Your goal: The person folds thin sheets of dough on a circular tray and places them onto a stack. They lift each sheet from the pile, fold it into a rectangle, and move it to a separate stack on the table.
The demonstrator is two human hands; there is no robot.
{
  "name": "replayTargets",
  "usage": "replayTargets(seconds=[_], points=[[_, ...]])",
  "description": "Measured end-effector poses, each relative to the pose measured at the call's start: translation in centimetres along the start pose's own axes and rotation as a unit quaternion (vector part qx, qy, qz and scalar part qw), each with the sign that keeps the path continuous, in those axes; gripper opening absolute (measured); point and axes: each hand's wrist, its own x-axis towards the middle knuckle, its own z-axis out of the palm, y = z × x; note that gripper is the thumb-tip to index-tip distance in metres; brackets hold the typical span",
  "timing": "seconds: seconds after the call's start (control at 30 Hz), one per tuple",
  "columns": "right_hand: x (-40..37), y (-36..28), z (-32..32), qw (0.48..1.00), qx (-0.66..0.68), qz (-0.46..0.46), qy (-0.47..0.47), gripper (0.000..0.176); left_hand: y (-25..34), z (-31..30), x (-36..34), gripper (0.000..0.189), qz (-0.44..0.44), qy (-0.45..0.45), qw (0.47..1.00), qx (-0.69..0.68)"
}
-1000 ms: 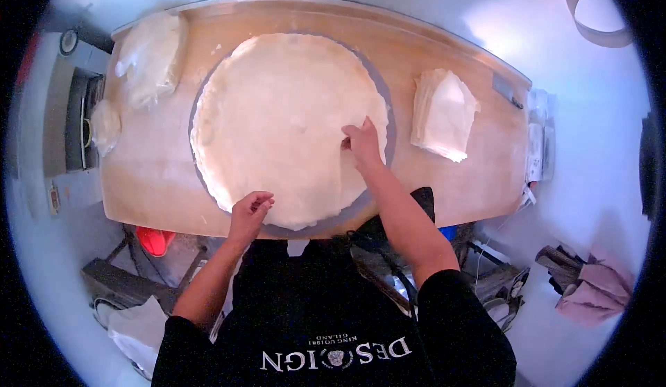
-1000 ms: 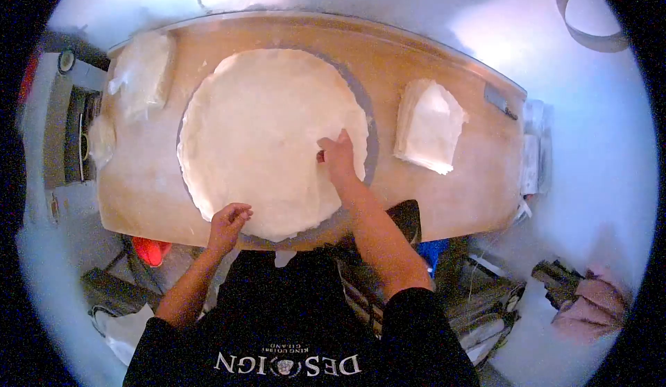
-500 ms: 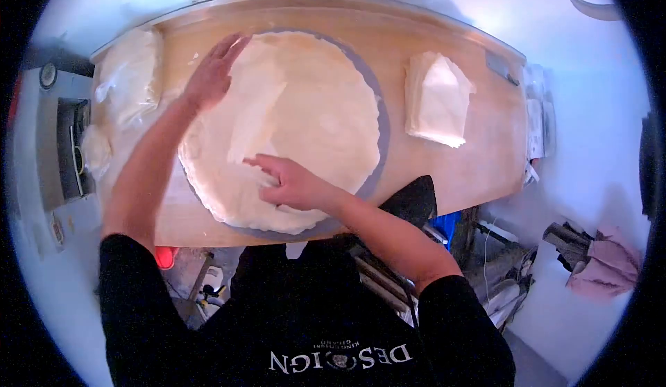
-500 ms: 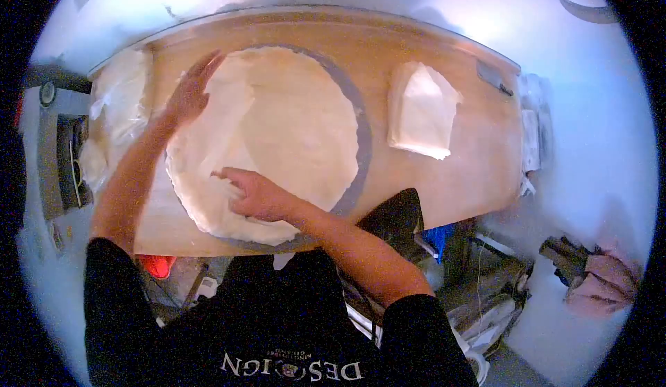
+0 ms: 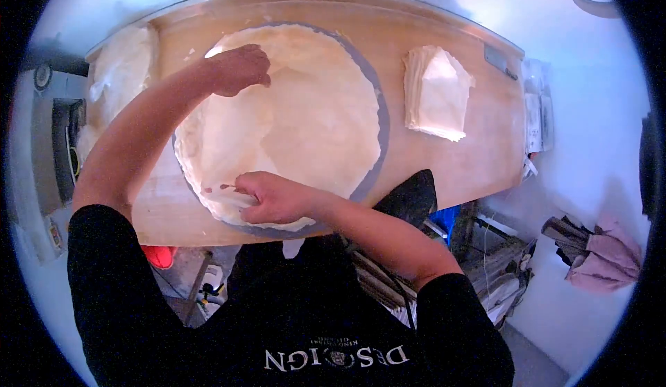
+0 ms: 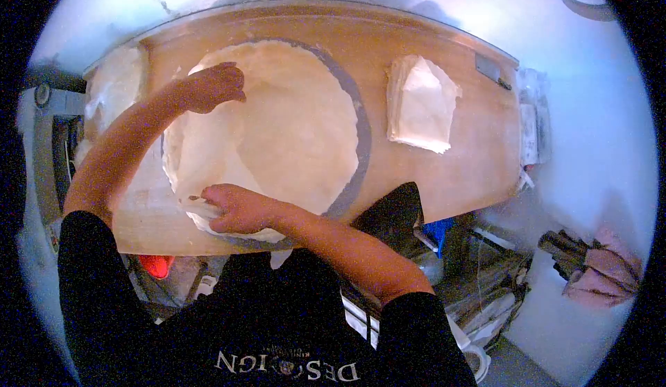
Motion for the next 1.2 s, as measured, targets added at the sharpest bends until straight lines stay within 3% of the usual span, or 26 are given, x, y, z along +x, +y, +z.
replayTargets(seconds=[0.13,0.2,0.23,0.33,0.4,0.43,0.5,0.53,0.6,0.77,0.83,0.97,1.03,1.07,1.1,1.13,1.2], points=[[0.2,-1.4,-0.5,0.999,-0.02,0.03,-0.025,0.053,0.3,-0.1,-1.9,0.034,-0.03,0.041,0.997,0.055],[0.2,-1.8,-0.2,0.995,0.08,-0.057,-0.025,0.06,0.6,-1.0,-2.7,0.029,-0.053,-0.033,0.995,0.082],[0.2,-1.8,0.0,0.995,0.079,-0.057,-0.025,0.06,0.3,-0.6,-3.1,0.029,-0.053,-0.032,0.995,0.083],[0.6,-2.3,0.5,0.989,0.095,-0.104,-0.048,0.064,0.5,0.5,-3.6,0.04,-0.085,0.02,0.996,-0.029],[0.6,-3.3,0.9,0.981,0.133,-0.113,-0.083,0.061,1.7,1.1,-3.6,0.044,-0.092,0.143,0.98,-0.104],[0.5,-4.0,1.1,0.981,0.133,-0.112,-0.085,0.061,1.9,1.1,-3.7,0.044,-0.094,0.144,0.979,-0.105],[0.1,-5.5,1.7,0.977,0.159,-0.074,-0.121,0.058,2.3,1.2,-4.1,0.046,-0.094,-0.092,0.986,-0.099],[0.0,-5.7,2.1,0.977,0.159,-0.074,-0.123,0.058,2.9,0.8,-4.4,0.046,-0.096,-0.091,0.986,-0.1],[0.0,-6.0,3.0,0.972,0.136,-0.108,-0.161,0.065,4.3,-0.4,-5.3,0.043,-0.115,-0.28,0.952,-0.039],[-0.9,-6.9,4.4,0.944,0.206,-0.108,-0.232,0.066,5.7,2.3,-11.0,0.04,-0.132,-0.279,0.941,-0.14],[-1.6,-7.8,4.2,0.939,0.221,-0.101,-0.242,0.066,6.5,1.9,-13.7,0.037,-0.203,-0.213,0.916,-0.272],[-2.8,-10.0,3.1,0.943,0.216,-0.095,-0.233,0.065,8.5,-2.0,-19.1,0.033,-0.285,-0.219,0.886,-0.295],[-3.4,-10.7,2.9,0.945,0.209,-0.131,-0.215,0.064,9.6,-3.3,-22.7,0.031,-0.381,-0.112,0.841,-0.368],[-3.7,-11.0,2.8,0.945,0.203,-0.164,-0.196,0.062,10.7,-3.4,-24.7,0.031,-0.384,-0.11,0.841,-0.366],[-4.1,-11.5,2.4,0.945,0.2,-0.166,-0.199,0.062,12.1,-3.3,-26.9,0.03,-0.451,0.077,0.738,-0.496],[-4.5,-12.2,2.0,0.951,0.18,-0.163,-0.19,0.06,12.9,-3.4,-28.9,0.03,-0.486,0.26,0.587,-0.593],[-5.5,-13.9,0.8,0.956,0.156,-0.163,-0.187,0.057,13.1,-5.5,-32.8,0.04,-0.449,0.298,0.59,-0.601]])
